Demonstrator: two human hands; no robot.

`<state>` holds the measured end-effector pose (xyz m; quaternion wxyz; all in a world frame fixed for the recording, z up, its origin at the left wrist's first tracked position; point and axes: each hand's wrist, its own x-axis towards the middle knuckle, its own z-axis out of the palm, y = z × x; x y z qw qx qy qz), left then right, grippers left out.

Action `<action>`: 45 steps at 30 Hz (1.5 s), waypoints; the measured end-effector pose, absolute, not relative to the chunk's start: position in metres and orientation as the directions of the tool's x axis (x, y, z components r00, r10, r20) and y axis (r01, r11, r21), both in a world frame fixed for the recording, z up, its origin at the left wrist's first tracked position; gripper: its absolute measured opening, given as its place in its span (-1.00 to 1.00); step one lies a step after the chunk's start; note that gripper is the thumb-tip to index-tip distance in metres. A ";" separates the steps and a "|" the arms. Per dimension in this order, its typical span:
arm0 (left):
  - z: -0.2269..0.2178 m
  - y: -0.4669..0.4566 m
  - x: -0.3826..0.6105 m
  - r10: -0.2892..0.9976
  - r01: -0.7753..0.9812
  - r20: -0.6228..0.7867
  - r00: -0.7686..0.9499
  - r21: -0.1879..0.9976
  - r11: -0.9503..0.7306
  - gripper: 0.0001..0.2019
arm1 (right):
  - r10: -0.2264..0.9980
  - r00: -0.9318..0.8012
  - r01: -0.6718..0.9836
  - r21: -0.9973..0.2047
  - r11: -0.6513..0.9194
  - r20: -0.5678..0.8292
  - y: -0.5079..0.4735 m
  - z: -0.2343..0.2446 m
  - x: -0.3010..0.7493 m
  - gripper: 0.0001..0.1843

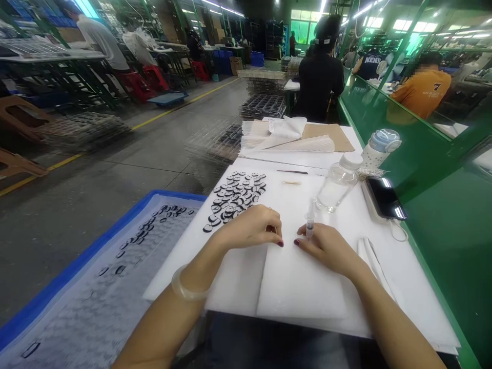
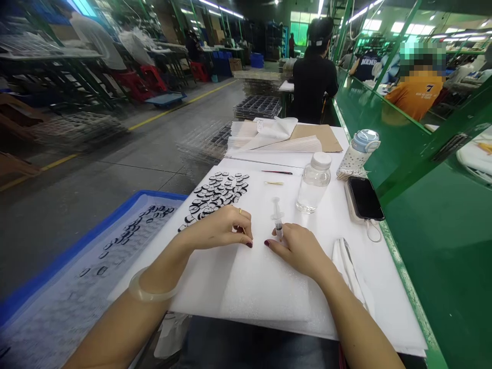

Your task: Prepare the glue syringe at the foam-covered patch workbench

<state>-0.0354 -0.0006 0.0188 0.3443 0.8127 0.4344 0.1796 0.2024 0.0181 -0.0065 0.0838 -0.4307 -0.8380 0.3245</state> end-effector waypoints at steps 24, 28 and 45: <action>0.029 -0.007 -0.049 0.841 0.549 0.249 0.481 0.662 -0.510 -0.88 | 0.774 -0.617 0.668 -0.615 0.420 -0.141 0.018 -0.006 0.201 -0.77; 0.031 -0.009 -0.047 0.850 0.573 0.228 0.476 0.652 -0.496 -0.88 | 0.780 -0.608 0.679 -0.604 0.417 -0.146 0.018 -0.007 0.201 -0.77; 0.021 -0.004 -0.037 0.830 0.647 0.009 0.558 0.621 -0.442 -0.86 | 0.796 -0.600 0.622 -0.578 0.528 0.081 0.015 -0.012 0.208 -0.79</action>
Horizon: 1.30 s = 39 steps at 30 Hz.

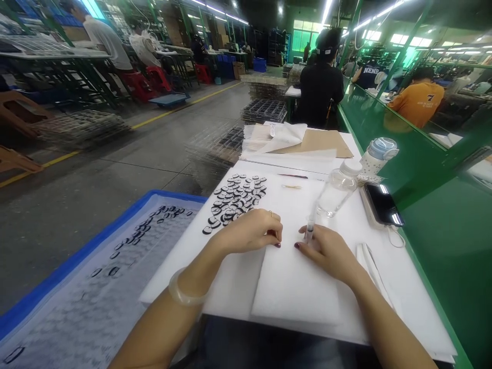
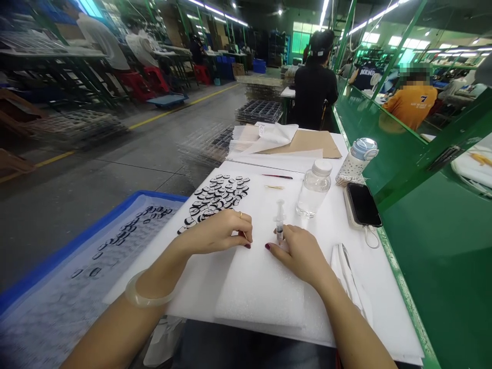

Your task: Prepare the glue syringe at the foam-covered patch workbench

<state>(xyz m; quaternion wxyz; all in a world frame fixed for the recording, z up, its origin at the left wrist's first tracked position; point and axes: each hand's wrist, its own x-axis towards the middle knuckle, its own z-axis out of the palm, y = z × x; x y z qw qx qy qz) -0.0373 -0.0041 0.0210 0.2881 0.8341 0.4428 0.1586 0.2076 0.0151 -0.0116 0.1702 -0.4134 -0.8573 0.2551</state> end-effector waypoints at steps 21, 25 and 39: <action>0.012 -0.006 -0.020 0.892 0.763 0.072 0.447 0.490 -0.421 -0.92 | 0.811 -0.396 0.550 -0.596 0.585 0.431 0.016 -0.012 0.210 -0.89; 0.013 -0.007 -0.021 0.887 0.764 0.072 0.456 0.480 -0.431 -0.93 | 0.829 -0.434 0.577 -0.598 0.556 0.352 0.016 -0.012 0.211 -0.87; 0.014 -0.007 -0.021 0.880 0.766 0.046 0.473 0.472 -0.436 -0.93 | 0.837 -0.466 0.604 -0.588 0.538 0.286 0.016 -0.009 0.212 -0.85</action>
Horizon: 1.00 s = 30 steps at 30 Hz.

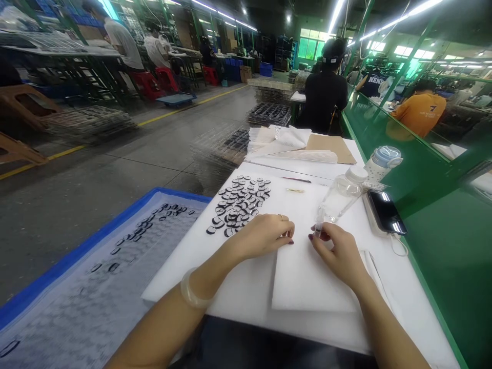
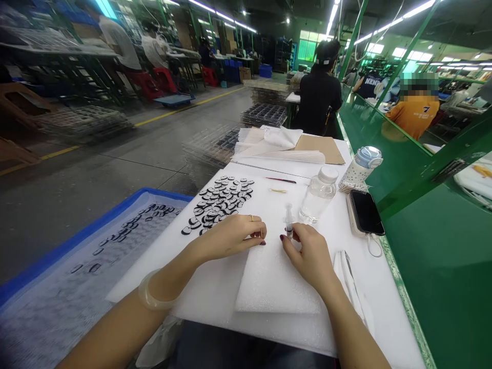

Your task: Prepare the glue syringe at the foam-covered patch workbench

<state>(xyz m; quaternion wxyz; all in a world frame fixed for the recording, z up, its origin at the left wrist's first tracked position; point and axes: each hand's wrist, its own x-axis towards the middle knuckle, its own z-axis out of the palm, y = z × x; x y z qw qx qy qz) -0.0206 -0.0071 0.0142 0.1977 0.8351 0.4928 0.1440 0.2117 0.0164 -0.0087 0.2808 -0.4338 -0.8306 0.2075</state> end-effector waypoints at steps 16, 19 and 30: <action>0.017 -0.008 -0.019 0.887 0.785 -0.020 0.462 0.475 -0.398 -0.92 | 0.830 -0.486 0.606 -0.580 0.545 0.272 0.016 -0.008 0.212 -0.87; 0.017 -0.008 -0.019 0.886 0.786 -0.028 0.462 0.476 -0.395 -0.92 | 0.829 -0.491 0.609 -0.576 0.546 0.267 0.016 -0.007 0.212 -0.87; 0.019 -0.008 -0.019 0.889 0.793 -0.056 0.454 0.481 -0.374 -0.92 | 0.820 -0.507 0.619 -0.550 0.561 0.265 0.016 -0.008 0.212 -0.85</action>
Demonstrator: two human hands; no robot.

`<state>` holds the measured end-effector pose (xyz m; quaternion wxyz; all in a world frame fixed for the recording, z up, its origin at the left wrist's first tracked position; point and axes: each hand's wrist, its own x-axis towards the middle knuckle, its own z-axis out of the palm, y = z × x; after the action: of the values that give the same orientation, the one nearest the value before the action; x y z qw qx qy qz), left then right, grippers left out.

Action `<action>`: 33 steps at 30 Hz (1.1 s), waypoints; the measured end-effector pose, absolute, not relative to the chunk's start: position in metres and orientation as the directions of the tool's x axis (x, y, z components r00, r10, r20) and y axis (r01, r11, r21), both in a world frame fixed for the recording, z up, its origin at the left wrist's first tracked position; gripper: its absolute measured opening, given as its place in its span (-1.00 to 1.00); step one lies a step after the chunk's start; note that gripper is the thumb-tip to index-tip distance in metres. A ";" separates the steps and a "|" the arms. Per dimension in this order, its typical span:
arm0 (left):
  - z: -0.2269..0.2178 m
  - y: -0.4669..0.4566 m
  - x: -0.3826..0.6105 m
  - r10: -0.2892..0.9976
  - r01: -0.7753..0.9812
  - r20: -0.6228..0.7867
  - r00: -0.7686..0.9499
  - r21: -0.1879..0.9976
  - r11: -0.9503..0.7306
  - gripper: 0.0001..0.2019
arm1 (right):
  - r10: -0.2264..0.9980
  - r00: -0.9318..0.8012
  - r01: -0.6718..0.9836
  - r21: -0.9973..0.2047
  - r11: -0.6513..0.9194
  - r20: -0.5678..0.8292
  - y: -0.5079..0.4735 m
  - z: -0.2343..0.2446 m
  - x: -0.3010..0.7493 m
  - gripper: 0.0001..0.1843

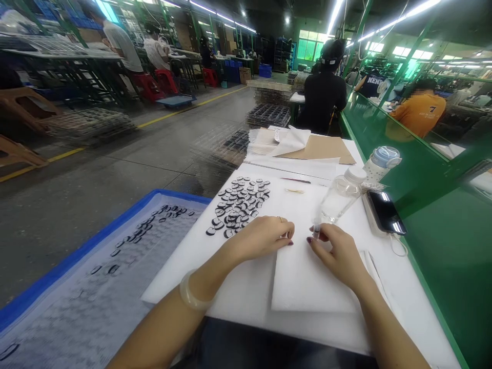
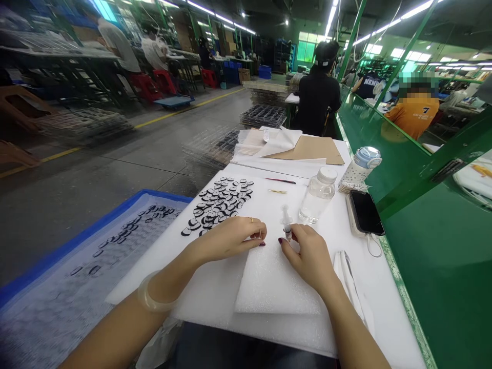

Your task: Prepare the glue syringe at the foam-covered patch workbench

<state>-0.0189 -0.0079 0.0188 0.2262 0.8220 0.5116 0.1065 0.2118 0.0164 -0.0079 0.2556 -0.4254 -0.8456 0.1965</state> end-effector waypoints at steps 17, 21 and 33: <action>0.018 -0.008 -0.019 0.888 0.792 -0.063 0.455 0.485 -0.372 -0.92 | 0.832 -0.489 0.633 -0.550 0.545 0.261 0.016 -0.009 0.213 -0.82; 0.019 -0.007 -0.019 0.889 0.793 -0.064 0.454 0.484 -0.370 -0.92 | 0.834 -0.484 0.638 -0.545 0.544 0.265 0.016 -0.008 0.212 -0.80; 0.021 -0.009 -0.018 0.890 0.797 -0.076 0.450 0.483 -0.361 -0.92 | 0.833 -0.482 0.643 -0.536 0.547 0.272 0.016 -0.008 0.213 -0.76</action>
<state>-0.0184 -0.0087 0.0207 0.2325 0.8190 0.5151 0.0995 0.2126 0.0158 -0.0076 0.2582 -0.4388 -0.8407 0.1843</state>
